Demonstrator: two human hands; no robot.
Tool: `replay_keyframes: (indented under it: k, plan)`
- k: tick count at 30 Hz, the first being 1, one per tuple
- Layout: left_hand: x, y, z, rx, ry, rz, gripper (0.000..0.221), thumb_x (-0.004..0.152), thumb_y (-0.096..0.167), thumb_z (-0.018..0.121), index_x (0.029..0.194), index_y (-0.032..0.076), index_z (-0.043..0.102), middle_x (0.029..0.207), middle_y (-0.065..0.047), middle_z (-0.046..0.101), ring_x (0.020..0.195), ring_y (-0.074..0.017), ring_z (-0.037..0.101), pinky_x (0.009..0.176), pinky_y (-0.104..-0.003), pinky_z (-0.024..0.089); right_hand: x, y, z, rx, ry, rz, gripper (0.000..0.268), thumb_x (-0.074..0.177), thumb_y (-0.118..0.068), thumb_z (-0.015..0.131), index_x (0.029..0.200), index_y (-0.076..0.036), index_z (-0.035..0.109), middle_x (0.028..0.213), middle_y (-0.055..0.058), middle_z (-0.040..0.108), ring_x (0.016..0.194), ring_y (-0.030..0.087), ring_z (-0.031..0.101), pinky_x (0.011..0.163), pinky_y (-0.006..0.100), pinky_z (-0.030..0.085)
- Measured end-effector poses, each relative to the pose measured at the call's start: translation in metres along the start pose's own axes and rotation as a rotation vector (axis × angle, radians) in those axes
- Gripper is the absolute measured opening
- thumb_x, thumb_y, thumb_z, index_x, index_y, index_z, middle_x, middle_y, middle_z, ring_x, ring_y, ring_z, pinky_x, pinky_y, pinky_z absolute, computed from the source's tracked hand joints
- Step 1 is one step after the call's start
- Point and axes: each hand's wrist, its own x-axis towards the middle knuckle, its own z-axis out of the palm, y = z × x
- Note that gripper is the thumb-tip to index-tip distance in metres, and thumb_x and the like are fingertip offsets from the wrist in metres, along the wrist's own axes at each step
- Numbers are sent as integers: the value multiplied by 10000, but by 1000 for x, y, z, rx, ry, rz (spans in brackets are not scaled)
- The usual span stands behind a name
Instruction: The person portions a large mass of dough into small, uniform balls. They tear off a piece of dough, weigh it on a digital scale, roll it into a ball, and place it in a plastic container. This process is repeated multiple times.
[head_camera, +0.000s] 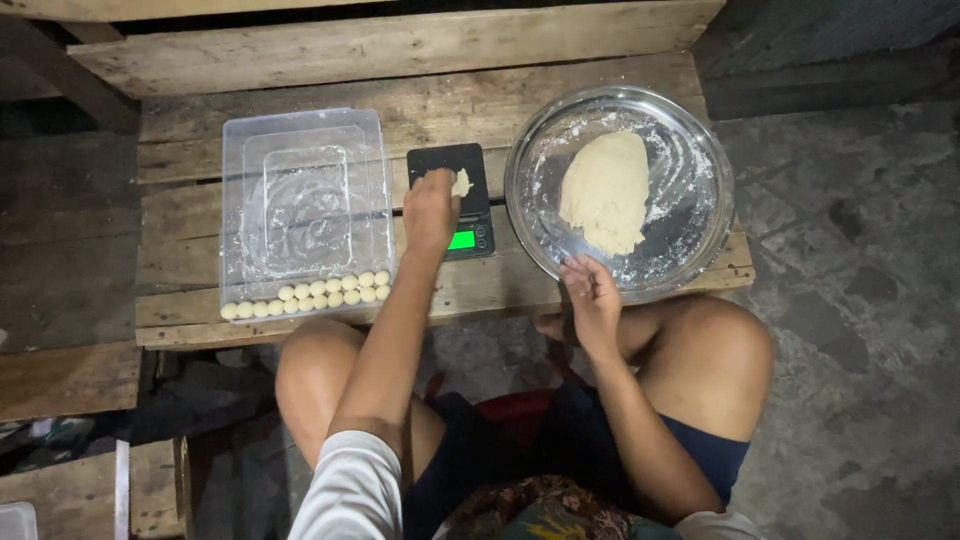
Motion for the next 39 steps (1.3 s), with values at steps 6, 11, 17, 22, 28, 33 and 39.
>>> replay_keyframes:
  k: [6,11,17,22,28,33,39]
  plan:
    - [2,33,-59,-108,-71,-2,638,795,164,798,1386,54,582,1108,-104,659,997,-289,646,817,-440,534,-3,-6,2,2,-6,-8,374,995,-52,671,1339,46,565,1268,217,684,1152,271,703,1043,401,544]
    - [-6,14,-14,126,-21,48,540,792,420,822,1222,119,696,1206,-62,587,1055,-276,573,808,-428,474,-4,-7,5,-27,-8,-25,350,985,-43,687,1310,41,590,1244,210,691,1132,260,711,1032,394,540]
    - [-8,27,-14,-83,-118,73,180,929,379,709,1065,269,755,952,6,678,951,-241,646,815,-412,530,-4,-23,6,-395,-56,-173,415,921,-102,788,1310,-25,668,1179,170,713,1116,298,721,932,385,592]
    - [-9,97,-124,-550,-523,71,241,938,306,712,1152,203,755,1163,-49,744,1186,-274,655,1020,-428,504,19,-72,17,-794,-193,-558,549,908,-268,808,1372,-22,648,1256,187,677,1164,355,678,984,452,553]
    - [-31,123,-172,-709,-642,210,238,937,220,682,1116,72,735,1105,-208,740,1102,-434,668,942,-522,532,29,-65,14,-976,-375,-736,302,956,-276,731,1198,-95,740,1113,89,723,1053,290,708,877,422,576]
    - [-36,133,-190,-768,-749,59,370,862,363,749,1146,126,735,1129,-174,744,1105,-392,693,925,-495,565,23,-52,4,-1016,-359,-751,211,1002,-287,677,1087,-109,753,974,47,724,956,257,728,793,360,594]
    - [-51,136,-161,-668,-737,-4,339,901,330,707,1184,144,706,1118,-165,752,1111,-385,691,930,-534,555,21,-37,0,-967,-393,-746,219,1041,-255,597,1021,-83,730,896,102,693,841,310,708,691,392,581]
